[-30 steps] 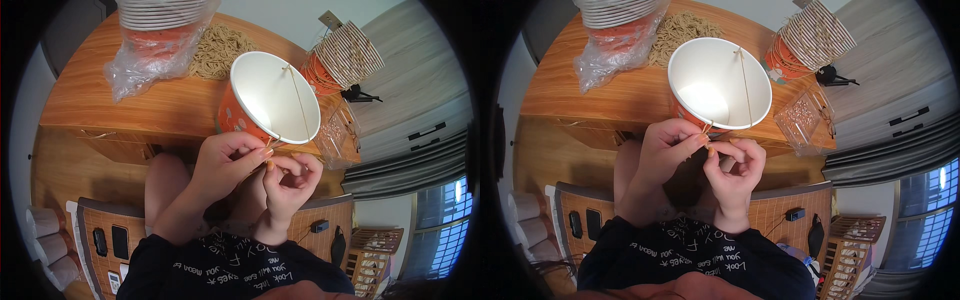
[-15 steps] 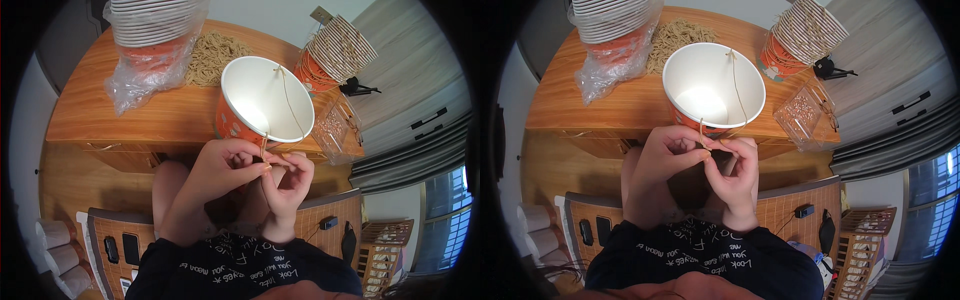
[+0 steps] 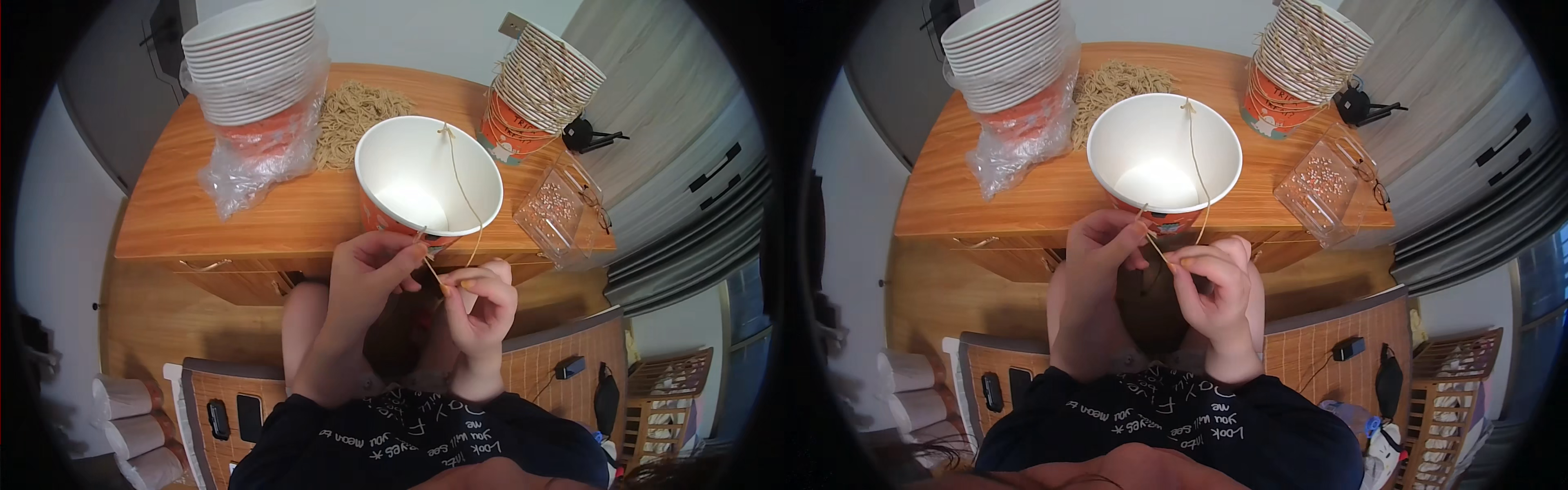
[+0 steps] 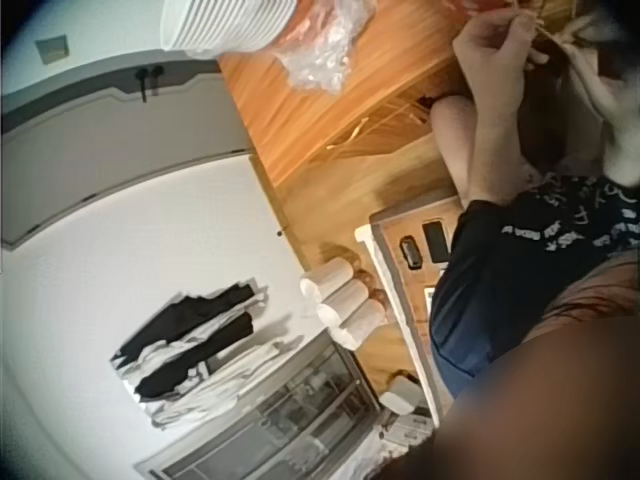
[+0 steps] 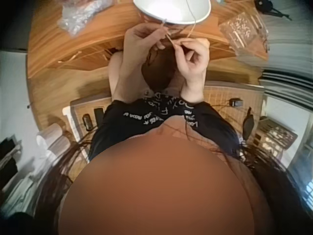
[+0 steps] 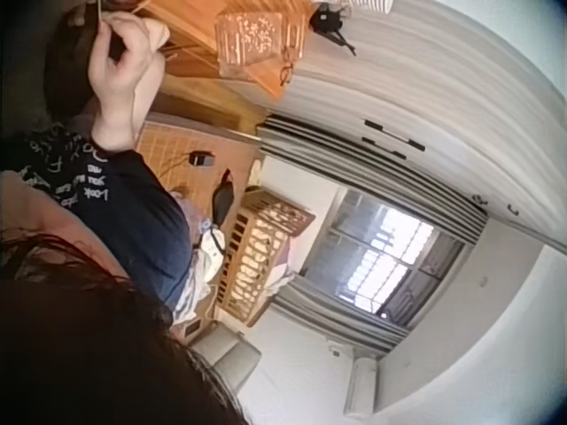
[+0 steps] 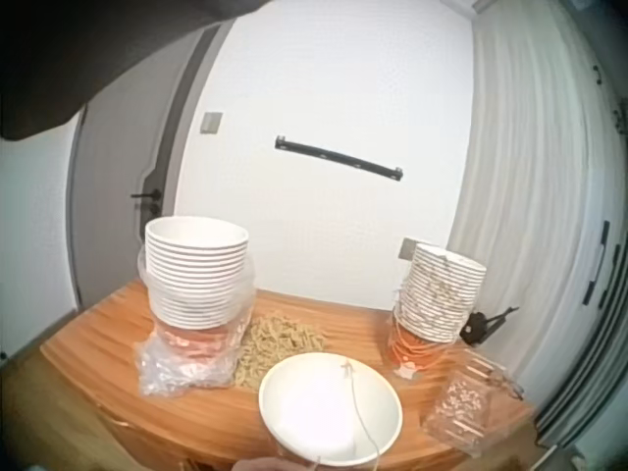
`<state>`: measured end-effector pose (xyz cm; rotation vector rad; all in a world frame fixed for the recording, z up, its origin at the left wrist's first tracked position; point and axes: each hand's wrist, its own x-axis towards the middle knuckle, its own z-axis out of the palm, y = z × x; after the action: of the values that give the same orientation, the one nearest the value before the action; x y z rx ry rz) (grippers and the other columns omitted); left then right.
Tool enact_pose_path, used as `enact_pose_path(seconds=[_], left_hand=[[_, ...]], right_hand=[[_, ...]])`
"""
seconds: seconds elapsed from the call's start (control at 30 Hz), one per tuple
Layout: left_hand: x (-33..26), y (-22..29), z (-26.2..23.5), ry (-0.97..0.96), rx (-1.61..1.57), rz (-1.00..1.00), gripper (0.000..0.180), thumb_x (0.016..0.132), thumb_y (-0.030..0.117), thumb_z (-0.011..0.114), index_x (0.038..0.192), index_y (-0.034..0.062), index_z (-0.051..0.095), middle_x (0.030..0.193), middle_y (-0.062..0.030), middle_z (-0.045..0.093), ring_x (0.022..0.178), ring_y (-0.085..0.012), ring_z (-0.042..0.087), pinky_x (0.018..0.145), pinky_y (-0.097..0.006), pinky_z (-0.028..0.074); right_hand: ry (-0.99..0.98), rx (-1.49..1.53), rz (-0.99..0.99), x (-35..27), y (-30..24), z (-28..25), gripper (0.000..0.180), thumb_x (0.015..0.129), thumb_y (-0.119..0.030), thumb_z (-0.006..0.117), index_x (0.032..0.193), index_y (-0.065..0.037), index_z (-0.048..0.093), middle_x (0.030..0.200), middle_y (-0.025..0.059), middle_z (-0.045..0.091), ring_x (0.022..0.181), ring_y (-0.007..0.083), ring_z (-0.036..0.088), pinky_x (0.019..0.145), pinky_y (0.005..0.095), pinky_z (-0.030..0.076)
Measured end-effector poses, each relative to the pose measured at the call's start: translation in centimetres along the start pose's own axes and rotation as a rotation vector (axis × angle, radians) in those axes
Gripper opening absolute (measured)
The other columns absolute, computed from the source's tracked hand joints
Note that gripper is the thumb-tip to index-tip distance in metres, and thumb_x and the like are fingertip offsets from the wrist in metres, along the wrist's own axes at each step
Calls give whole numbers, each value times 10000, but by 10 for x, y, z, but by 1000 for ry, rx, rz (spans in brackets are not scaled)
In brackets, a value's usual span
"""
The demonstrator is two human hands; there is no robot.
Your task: Tying elastic strings to paper buckets for carrying.
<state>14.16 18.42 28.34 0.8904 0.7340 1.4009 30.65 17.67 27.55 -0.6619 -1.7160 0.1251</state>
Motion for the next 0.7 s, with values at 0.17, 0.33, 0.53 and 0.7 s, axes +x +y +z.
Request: enact_pose_path(seconds=[0.17,0.33,0.53,0.7], left_hand=[[-4,8,15,181,72,128,106,872,70,730,940,-6,699,820,-39,696,649,-57,629,543,-176,496],[-11,8,14,297,858,885,326,749,60,810,1046,43,678,1060,-97,594,790,-120,572,644,-231,463],[-1,13,32,211,1359,863,299,750,181,806,1024,128,700,1363,-193,467,1263,-417,402,1068,-497,331],[-9,8,41,50,1414,950,186,720,136,798,871,124,690,1270,-106,564,1197,-360,474,1005,-459,388]], right_hand=[[-42,-47,-45,5,-2,-16,254,705,59,706,869,-111,614,901,5,707,758,205,553,768,336,394],[-55,29,-19,3,2,-24,272,711,53,698,920,-106,630,907,25,677,779,230,576,762,348,417],[-139,177,145,0,1,-34,248,796,-74,721,1022,-98,622,861,51,617,791,271,576,765,389,413],[-124,-115,281,7,9,-55,204,853,-221,683,988,-83,616,833,67,616,772,279,558,737,419,393]])
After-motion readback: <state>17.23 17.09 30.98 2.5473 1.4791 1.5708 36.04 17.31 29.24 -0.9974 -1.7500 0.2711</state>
